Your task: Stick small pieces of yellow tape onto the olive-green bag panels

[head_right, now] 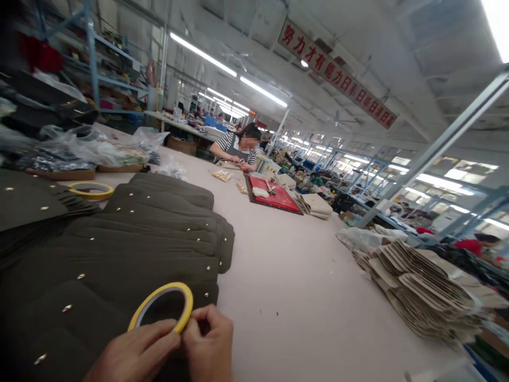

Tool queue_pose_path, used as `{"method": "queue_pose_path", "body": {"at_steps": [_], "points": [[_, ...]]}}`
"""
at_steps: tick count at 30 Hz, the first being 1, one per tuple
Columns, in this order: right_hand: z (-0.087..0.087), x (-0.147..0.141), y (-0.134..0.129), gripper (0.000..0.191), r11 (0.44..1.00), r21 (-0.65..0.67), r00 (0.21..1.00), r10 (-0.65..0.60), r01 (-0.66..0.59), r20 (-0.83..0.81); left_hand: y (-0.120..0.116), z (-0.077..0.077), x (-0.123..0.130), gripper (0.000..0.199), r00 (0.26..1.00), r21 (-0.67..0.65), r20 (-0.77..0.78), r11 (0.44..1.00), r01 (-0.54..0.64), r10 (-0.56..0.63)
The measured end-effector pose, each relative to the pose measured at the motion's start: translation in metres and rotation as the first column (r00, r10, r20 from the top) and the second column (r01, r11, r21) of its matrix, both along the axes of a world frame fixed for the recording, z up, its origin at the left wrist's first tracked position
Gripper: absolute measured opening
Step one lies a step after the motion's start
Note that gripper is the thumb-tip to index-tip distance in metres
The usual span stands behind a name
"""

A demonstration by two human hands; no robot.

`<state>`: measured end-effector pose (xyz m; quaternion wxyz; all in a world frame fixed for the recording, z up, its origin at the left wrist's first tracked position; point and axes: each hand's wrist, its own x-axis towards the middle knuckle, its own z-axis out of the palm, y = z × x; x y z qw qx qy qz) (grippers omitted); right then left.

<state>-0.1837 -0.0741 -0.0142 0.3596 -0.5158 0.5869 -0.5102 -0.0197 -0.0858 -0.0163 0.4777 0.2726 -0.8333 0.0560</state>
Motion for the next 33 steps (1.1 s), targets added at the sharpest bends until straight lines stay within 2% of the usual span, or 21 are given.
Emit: {"method": "queue_pose_path", "body": {"at_steps": [2,5,7,10,13,17,21,25,28,31,33], "points": [[0.010,-0.013,-0.004,0.020,0.995,0.099,0.989,-0.018,0.003,0.144,0.000,0.001,-0.002,0.031,0.999,0.070,0.022,0.997,-0.027,0.026],[0.014,-0.037,-0.012,0.036,0.991,0.129,0.978,-0.058,0.032,0.199,-0.005,0.001,-0.001,0.025,0.970,0.175,0.209,0.971,-0.164,0.126],[0.011,-0.048,-0.014,0.042,0.989,0.146,0.980,-0.048,0.020,0.191,-0.008,0.000,0.001,0.017,0.931,0.259,0.350,0.945,-0.200,0.101],[0.004,-0.054,-0.013,0.043,0.984,0.177,0.992,0.004,-0.026,0.123,-0.007,0.000,0.003,0.012,0.893,0.354,0.451,0.914,-0.199,0.019],[0.003,-0.051,-0.010,0.036,0.978,0.194,0.998,0.068,-0.070,0.017,-0.005,-0.001,0.003,0.011,0.877,0.387,0.480,0.904,-0.179,-0.032],[0.010,-0.044,-0.008,0.026,0.981,0.175,0.977,0.115,-0.084,-0.177,-0.004,0.000,0.003,0.010,0.864,0.384,0.500,0.907,-0.172,-0.048],[0.015,-0.038,-0.011,0.021,0.985,0.138,0.909,0.153,-0.106,-0.389,-0.005,0.000,0.002,0.011,0.863,0.386,0.503,0.905,-0.180,-0.042],[0.013,-0.035,-0.014,0.018,0.987,0.098,0.818,0.162,-0.130,-0.551,-0.005,0.002,0.002,0.011,0.861,0.405,0.506,0.896,-0.181,-0.054],[0.011,-0.036,-0.014,0.013,0.990,0.084,0.787,0.143,-0.116,-0.600,-0.004,0.003,0.002,0.010,0.862,0.390,0.504,0.903,-0.177,-0.049],[0.010,-0.041,-0.008,0.011,0.999,0.032,0.808,0.031,-0.015,-0.588,-0.004,0.003,0.003,0.009,0.868,0.390,0.494,0.904,-0.172,-0.048],[0.008,-0.044,-0.002,0.012,0.999,0.034,0.836,0.024,-0.006,-0.548,-0.004,0.004,0.003,0.011,0.870,0.403,0.490,0.899,-0.169,-0.056]]}}
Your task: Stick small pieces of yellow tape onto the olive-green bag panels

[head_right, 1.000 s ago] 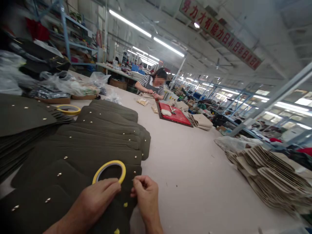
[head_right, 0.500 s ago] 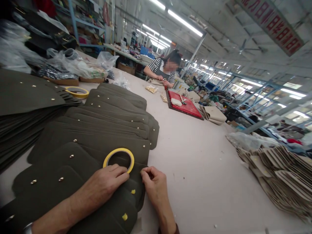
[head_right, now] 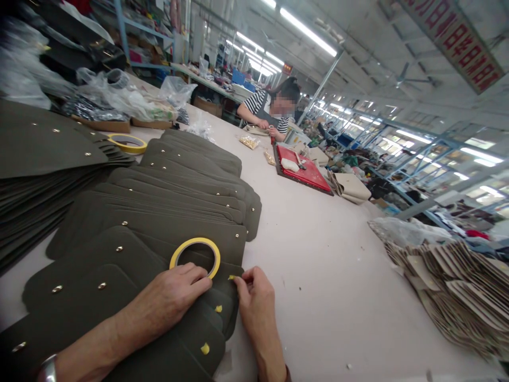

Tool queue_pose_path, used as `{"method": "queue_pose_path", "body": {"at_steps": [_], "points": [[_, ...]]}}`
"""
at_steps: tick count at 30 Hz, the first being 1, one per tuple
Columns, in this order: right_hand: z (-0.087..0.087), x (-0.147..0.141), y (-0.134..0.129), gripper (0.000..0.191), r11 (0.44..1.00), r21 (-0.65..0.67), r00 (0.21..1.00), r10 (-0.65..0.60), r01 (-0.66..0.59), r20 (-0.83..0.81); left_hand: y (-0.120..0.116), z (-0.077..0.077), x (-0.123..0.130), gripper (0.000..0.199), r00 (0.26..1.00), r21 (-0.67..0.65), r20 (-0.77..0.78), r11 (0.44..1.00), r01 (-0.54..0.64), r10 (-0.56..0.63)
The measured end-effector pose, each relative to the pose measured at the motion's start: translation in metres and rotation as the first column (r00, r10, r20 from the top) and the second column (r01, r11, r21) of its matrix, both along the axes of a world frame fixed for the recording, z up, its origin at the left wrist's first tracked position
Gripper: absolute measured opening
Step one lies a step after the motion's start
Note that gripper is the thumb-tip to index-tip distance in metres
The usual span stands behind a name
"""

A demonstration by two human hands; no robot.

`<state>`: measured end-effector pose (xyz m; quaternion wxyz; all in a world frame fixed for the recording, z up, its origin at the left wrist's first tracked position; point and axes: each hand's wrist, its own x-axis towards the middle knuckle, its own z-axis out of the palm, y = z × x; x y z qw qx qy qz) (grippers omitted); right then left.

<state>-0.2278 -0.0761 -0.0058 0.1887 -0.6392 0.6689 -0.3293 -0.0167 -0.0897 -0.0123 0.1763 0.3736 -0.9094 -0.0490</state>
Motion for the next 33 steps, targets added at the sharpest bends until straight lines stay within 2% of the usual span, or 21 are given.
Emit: {"method": "queue_pose_path", "body": {"at_steps": [3,8,12,15,18,21,24,26,29,31,33], "points": [[-0.004,-0.001,0.008,0.015,0.998,-0.004,0.997,0.067,-0.067,0.032,-0.001,0.001,0.000,0.014,1.000,0.013,0.005,1.000,-0.004,0.003],[-0.010,0.009,0.005,0.020,0.991,-0.107,0.986,0.068,-0.085,-0.153,0.001,0.002,0.001,0.017,1.000,-0.019,-0.020,1.000,0.010,-0.010],[-0.005,0.014,-0.004,0.018,0.996,-0.066,0.975,0.050,-0.066,-0.216,0.001,0.003,0.003,0.016,0.999,-0.018,-0.028,0.999,0.038,-0.039],[0.003,0.011,-0.006,0.017,0.995,0.032,0.991,0.092,-0.089,-0.098,0.000,0.003,0.005,0.016,0.999,0.004,-0.043,1.000,0.021,-0.021],[0.008,0.002,-0.003,0.017,0.980,0.093,0.985,0.172,-0.174,0.025,-0.002,0.003,0.006,0.017,0.998,0.006,-0.057,1.000,0.007,-0.007],[0.005,-0.008,0.003,0.024,0.984,0.048,0.973,0.161,-0.171,0.166,-0.003,0.005,0.006,0.019,0.995,-0.044,-0.097,0.999,0.013,-0.017],[-0.003,-0.014,0.009,0.031,0.995,-0.010,0.948,0.097,-0.098,0.304,-0.002,0.011,0.006,0.021,0.977,-0.109,-0.211,0.994,0.017,-0.039],[-0.007,-0.014,0.010,0.033,0.998,-0.048,0.951,0.062,-0.050,0.301,-0.001,0.015,0.008,0.019,0.950,-0.118,-0.305,0.993,0.028,-0.063],[-0.009,-0.009,0.007,0.040,0.998,-0.044,0.972,0.054,-0.045,0.229,0.001,0.016,0.012,0.016,0.908,-0.045,-0.413,0.997,0.063,-0.076],[-0.005,-0.004,0.002,0.038,0.998,-0.012,0.971,0.069,-0.068,0.230,0.000,0.015,0.015,0.014,0.893,-0.005,-0.444,0.997,0.078,-0.072],[0.003,0.001,-0.004,0.034,0.997,0.001,0.961,0.071,-0.074,0.268,-0.002,0.013,0.018,0.011,0.894,-0.037,-0.444,0.998,0.053,-0.064]]}}
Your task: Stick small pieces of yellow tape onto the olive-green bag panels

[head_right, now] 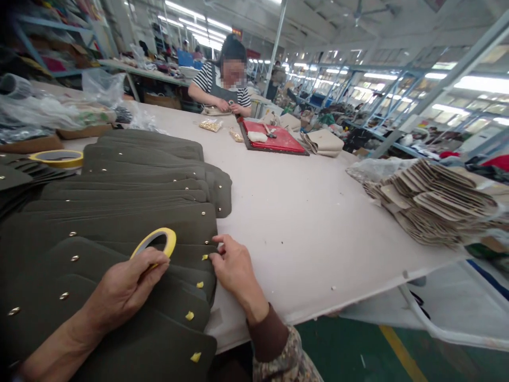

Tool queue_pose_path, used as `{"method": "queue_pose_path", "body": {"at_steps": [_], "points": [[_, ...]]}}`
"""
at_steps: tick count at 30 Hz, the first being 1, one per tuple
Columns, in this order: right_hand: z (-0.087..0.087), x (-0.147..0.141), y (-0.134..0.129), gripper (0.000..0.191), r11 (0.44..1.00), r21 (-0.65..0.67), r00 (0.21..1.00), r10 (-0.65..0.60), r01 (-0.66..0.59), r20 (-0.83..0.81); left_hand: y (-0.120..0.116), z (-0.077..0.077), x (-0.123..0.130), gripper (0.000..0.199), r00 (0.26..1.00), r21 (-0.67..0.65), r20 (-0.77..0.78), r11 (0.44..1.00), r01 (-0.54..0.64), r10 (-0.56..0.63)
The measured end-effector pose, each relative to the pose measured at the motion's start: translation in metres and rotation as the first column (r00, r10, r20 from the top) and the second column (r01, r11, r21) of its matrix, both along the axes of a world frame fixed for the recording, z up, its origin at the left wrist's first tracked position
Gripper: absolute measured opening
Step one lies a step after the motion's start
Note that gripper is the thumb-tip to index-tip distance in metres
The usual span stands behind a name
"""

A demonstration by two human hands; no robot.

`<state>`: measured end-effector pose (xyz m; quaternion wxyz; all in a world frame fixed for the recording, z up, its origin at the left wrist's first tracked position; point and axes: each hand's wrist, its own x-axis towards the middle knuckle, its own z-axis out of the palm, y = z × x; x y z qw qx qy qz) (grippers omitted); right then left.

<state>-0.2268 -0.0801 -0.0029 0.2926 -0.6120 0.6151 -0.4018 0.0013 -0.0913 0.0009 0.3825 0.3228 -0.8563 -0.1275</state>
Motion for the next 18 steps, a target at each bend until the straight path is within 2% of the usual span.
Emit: {"method": "queue_pose_path", "body": {"at_steps": [6,12,15,18], "points": [[0.025,0.003,-0.013,0.029,0.993,-0.106,0.982,0.060,-0.042,0.178,-0.007,-0.006,0.005,0.005,0.980,-0.137,0.013,0.971,-0.194,0.197],[0.021,0.001,-0.032,0.016,0.985,-0.172,0.962,0.055,-0.008,0.268,-0.005,-0.006,0.007,0.007,0.968,-0.143,0.021,0.959,-0.244,0.249],[0.019,0.002,-0.042,0.013,0.973,-0.233,0.971,0.059,-0.004,0.230,-0.005,-0.006,0.007,0.006,0.967,-0.136,0.018,0.959,-0.250,0.255],[0.017,0.000,-0.047,0.015,0.984,-0.177,0.987,0.062,-0.035,0.149,-0.007,-0.009,0.007,0.005,0.958,-0.164,0.006,0.946,-0.280,0.285]]}}
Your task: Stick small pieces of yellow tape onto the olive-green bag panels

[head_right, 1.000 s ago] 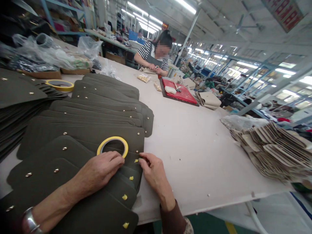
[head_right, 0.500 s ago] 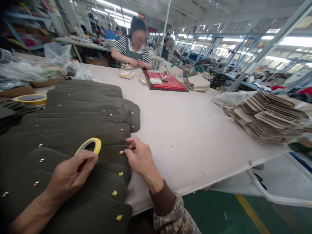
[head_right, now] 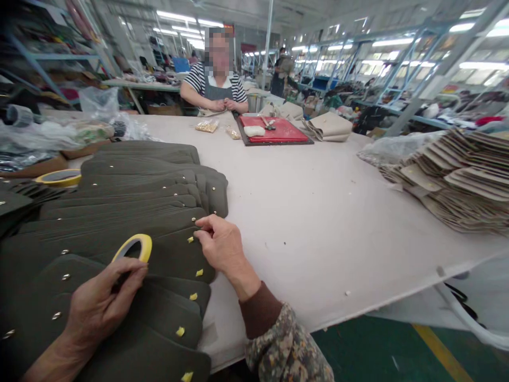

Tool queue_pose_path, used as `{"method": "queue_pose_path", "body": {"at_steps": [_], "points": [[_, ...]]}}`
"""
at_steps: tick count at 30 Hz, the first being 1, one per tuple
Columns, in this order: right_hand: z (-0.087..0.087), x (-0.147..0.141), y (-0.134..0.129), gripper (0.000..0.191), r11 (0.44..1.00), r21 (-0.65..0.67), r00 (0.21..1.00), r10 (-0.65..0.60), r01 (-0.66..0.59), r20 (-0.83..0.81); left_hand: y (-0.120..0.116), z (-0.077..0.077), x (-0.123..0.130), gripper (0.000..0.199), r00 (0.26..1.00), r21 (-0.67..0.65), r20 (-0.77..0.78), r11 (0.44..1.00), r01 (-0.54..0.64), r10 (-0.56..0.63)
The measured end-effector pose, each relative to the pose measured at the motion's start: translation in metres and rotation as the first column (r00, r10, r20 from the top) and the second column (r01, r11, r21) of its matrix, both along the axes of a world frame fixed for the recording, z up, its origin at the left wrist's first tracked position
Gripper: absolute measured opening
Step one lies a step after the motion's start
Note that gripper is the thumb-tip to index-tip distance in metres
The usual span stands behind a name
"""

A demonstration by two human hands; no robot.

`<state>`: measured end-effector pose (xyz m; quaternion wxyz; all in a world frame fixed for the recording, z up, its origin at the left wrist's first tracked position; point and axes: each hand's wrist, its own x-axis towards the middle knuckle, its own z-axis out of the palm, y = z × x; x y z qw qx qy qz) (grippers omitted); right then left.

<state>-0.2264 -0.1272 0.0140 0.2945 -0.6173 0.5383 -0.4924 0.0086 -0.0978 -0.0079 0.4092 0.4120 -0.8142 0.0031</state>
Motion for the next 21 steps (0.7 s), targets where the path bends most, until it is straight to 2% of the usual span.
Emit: {"method": "queue_pose_path", "body": {"at_steps": [4,8,13,18,21], "points": [[-0.006,-0.009,0.003,0.014,0.989,0.140,0.995,0.055,-0.043,-0.081,0.000,-0.002,-0.001,0.004,1.000,-0.019,-0.010,1.000,-0.023,0.023],[-0.008,-0.017,0.008,0.018,0.974,0.216,0.989,0.092,-0.065,-0.116,0.001,0.001,-0.005,0.005,0.997,-0.010,-0.043,0.998,-0.064,0.063],[-0.007,-0.018,0.007,0.021,0.979,0.192,0.978,0.108,-0.073,-0.178,0.000,-0.001,-0.006,0.003,0.991,-0.036,-0.054,0.991,-0.127,0.125],[-0.018,-0.018,-0.001,0.017,0.981,0.159,0.970,0.145,-0.115,-0.193,-0.004,-0.005,-0.007,0.005,0.989,-0.018,-0.049,0.990,-0.139,0.138],[-0.019,-0.019,0.003,0.025,0.987,0.148,0.977,0.089,-0.060,-0.193,-0.006,-0.004,-0.007,0.007,0.992,-0.007,-0.042,0.992,-0.122,0.122]]}}
